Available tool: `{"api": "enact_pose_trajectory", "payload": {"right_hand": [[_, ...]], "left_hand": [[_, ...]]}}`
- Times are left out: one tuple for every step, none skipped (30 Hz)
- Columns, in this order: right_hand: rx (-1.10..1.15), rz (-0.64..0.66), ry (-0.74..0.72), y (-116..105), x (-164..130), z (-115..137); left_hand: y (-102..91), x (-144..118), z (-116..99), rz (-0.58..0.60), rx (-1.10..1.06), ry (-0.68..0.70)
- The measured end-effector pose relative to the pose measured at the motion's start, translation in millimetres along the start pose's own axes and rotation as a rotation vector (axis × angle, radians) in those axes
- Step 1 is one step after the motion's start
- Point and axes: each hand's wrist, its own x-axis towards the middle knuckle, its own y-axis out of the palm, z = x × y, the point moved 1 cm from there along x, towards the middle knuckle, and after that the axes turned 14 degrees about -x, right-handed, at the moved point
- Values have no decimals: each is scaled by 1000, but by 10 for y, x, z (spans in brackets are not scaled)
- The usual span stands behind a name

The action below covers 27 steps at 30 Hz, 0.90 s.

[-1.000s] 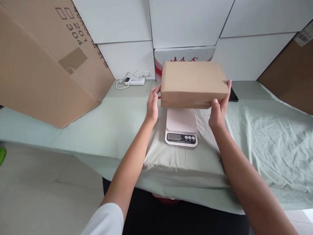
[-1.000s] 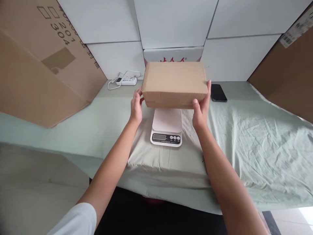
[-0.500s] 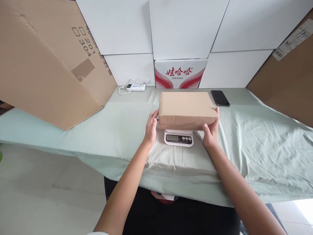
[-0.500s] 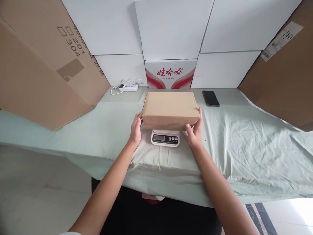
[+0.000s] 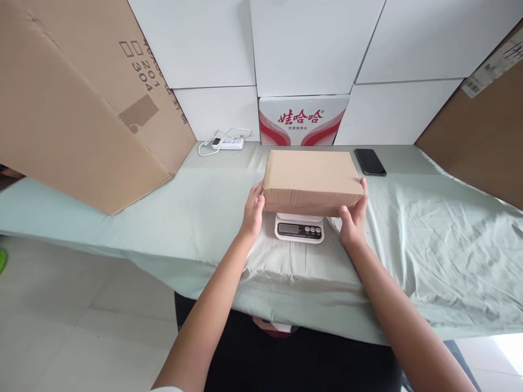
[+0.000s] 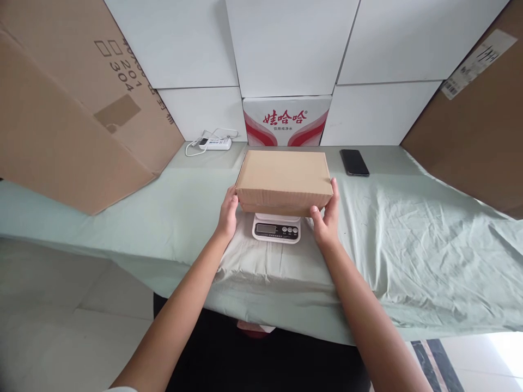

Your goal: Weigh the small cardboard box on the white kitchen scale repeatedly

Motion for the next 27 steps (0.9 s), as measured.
{"api": "enact_pose_trajectory", "payload": {"right_hand": [[-4,-4,-3,1,3,-6],[-8,-7,-5,1,5,-12],[-13,-10,-7,0,8,-19],[-21,-19,-11,-3,10,-28],[-32,-32,-14,-6,13,-39],[-43,-49,-17,-11,15,-51],[-52,-70,-21,-17,17,-64],[-55,-92,-24,-23,20,-74],[-52,-111,-25,-28,22,-79],[-46,-123,-27,-32,24,-77],[-42,-131,-30,-35,25,-67],[-42,-138,-33,-37,26,-48],[-48,-140,-33,-37,26,-24],[-56,-138,-31,-37,27,3],[-63,-131,-26,-36,27,30],[-67,-122,-21,-36,28,53],[-69,-110,-15,-37,29,70],[-68,-98,-12,-40,31,81],[-68,-88,-12,-44,34,85],[-70,-81,-15,-49,37,86],[-73,-75,-18,-54,40,83],[-77,-72,-22,-59,43,79],[-78,-69,-26,-63,47,74],[-77,-69,-31,-64,50,70],[-76,-67,-37,-64,53,66],[-71,-66,-44,-61,56,62],[-66,-67,-50,-57,59,55]], "left_hand": [[-1,1,-3,3,1,-1],[-2,1,-4,7,3,-4],[-3,-1,-2,8,3,-8],[-4,-5,2,4,1,-15],[-7,-11,8,-9,-5,-21],[-10,-19,16,-28,-14,-28],[-14,-27,26,-51,-26,-35],[-17,-36,34,-74,-39,-42],[-20,-44,41,-95,-50,-49],[-21,-51,44,-111,-60,-54],[-21,-55,45,-124,-66,-58],[-20,-58,42,-133,-71,-61],[-17,-59,37,-136,-74,-61],[-12,-59,30,-131,-74,-60],[-7,-57,22,-120,-69,-54],[-1,-55,15,-105,-62,-47],[4,-53,9,-90,-54,-42],[8,-51,4,-79,-50,-39],[11,-51,1,-75,-49,-38],[13,-50,-1,-75,-53,-39],[15,-50,-3,-75,-59,-41],[16,-49,-4,-75,-67,-44],[18,-48,-5,-72,-72,-46],[20,-46,-6,-68,-73,-48],[22,-43,-6,-65,-71,-49],[24,-40,-5,-63,-68,-50],[24,-36,-3,-65,-65,-48]]}}
